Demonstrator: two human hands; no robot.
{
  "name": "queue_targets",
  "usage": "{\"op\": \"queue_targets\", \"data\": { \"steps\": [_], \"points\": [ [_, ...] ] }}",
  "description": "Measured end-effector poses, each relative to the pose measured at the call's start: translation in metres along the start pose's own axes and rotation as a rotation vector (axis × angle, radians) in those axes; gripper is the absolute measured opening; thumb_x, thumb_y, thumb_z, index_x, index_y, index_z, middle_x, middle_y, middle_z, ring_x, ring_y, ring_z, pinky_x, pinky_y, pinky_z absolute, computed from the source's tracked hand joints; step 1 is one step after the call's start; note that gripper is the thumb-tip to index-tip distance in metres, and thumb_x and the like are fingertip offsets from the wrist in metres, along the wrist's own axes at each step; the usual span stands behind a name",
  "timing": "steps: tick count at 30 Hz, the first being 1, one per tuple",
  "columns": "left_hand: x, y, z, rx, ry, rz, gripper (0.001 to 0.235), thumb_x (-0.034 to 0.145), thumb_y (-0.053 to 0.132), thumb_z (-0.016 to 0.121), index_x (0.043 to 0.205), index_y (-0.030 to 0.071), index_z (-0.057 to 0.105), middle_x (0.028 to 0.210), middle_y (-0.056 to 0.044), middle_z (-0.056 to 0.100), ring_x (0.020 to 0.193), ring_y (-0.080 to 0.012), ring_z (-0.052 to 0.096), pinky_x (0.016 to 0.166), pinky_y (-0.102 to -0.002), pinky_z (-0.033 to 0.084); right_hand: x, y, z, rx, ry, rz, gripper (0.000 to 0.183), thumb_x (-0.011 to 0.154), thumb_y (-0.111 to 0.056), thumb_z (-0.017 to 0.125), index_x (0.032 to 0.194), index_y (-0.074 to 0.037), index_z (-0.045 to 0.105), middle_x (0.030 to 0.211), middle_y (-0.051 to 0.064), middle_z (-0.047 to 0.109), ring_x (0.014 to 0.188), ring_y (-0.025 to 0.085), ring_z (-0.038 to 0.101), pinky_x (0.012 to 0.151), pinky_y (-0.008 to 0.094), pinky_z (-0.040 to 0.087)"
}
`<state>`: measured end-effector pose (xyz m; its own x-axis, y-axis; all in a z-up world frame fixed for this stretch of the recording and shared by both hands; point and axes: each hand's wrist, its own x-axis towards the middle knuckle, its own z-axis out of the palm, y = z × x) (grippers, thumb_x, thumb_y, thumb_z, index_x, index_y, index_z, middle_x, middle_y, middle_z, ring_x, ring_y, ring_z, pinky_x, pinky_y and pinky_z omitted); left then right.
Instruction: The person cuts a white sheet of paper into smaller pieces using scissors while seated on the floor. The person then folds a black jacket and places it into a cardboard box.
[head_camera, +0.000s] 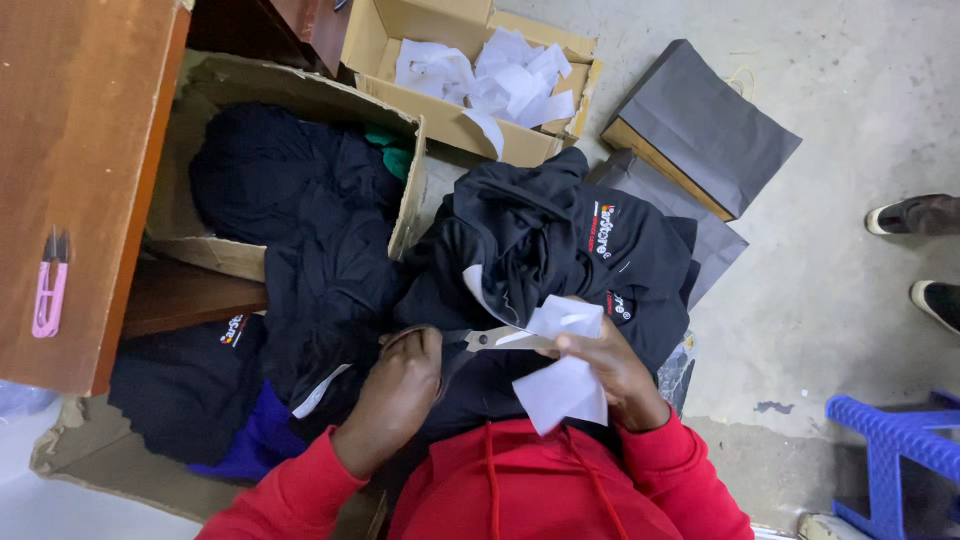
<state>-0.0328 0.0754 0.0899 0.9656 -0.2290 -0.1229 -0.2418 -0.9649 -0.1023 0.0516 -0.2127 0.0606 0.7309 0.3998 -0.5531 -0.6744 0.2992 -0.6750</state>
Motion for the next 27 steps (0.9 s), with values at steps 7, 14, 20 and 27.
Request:
{"op": "queue_targets", "data": {
  "steps": [7, 14, 20, 27],
  "points": [
    [-0.007, 0.005, 0.003, -0.123, -0.176, -0.003, 0.038, 0.075, 0.024, 0.078, 0.102, 0.013, 0.053, 0.091, -0.012, 0.068, 0.083, -0.0281, 0.071, 0.082, -0.038, 0.057, -0.002, 0.006, 0.004, -0.077, 0.147, 0.063, 0.054, 0.069, -0.005, 0.089, 0.12, 0.005, 0.072, 0.097, 0.018, 0.079, 0.085, 0.027, 0.076, 0.076, 0.038, 0.062],
    [-0.018, -0.001, 0.013, -0.36, -0.335, -0.076, 0.036, 0.076, 0.014, 0.073, 0.107, 0.008, 0.054, 0.099, -0.019, 0.069, 0.091, -0.0389, 0.07, 0.081, -0.049, 0.055, 0.005, 0.014, -0.008, 0.06, 0.381, 0.105, 0.038, 0.081, 0.0, 0.074, 0.117, 0.008, 0.063, 0.091, 0.032, 0.074, 0.073, 0.04, 0.077, 0.061, 0.053, 0.062],
    [-0.025, 0.008, -0.012, -0.883, -0.613, -0.098, 0.021, 0.086, 0.014, 0.061, 0.101, 0.007, 0.047, 0.088, -0.026, 0.072, 0.084, -0.0533, 0.069, 0.07, -0.063, 0.048, -0.013, 0.028, 0.006, 0.013, 0.032, -0.186, 0.053, 0.081, -0.014, 0.083, 0.127, 0.007, 0.069, 0.118, 0.01, 0.072, 0.09, 0.02, 0.071, 0.072, 0.031, 0.055],
    [-0.024, 0.016, -0.011, -0.925, -0.552, -0.127, 0.017, 0.085, 0.009, 0.057, 0.098, 0.006, 0.047, 0.084, -0.025, 0.069, 0.08, -0.0537, 0.066, 0.069, -0.063, 0.045, -0.014, 0.034, 0.004, -0.408, -0.083, -0.518, 0.03, 0.094, -0.021, 0.076, 0.115, 0.0, 0.077, 0.146, 0.027, 0.065, 0.14, 0.037, 0.062, 0.118, 0.048, 0.047]
  ]
}}
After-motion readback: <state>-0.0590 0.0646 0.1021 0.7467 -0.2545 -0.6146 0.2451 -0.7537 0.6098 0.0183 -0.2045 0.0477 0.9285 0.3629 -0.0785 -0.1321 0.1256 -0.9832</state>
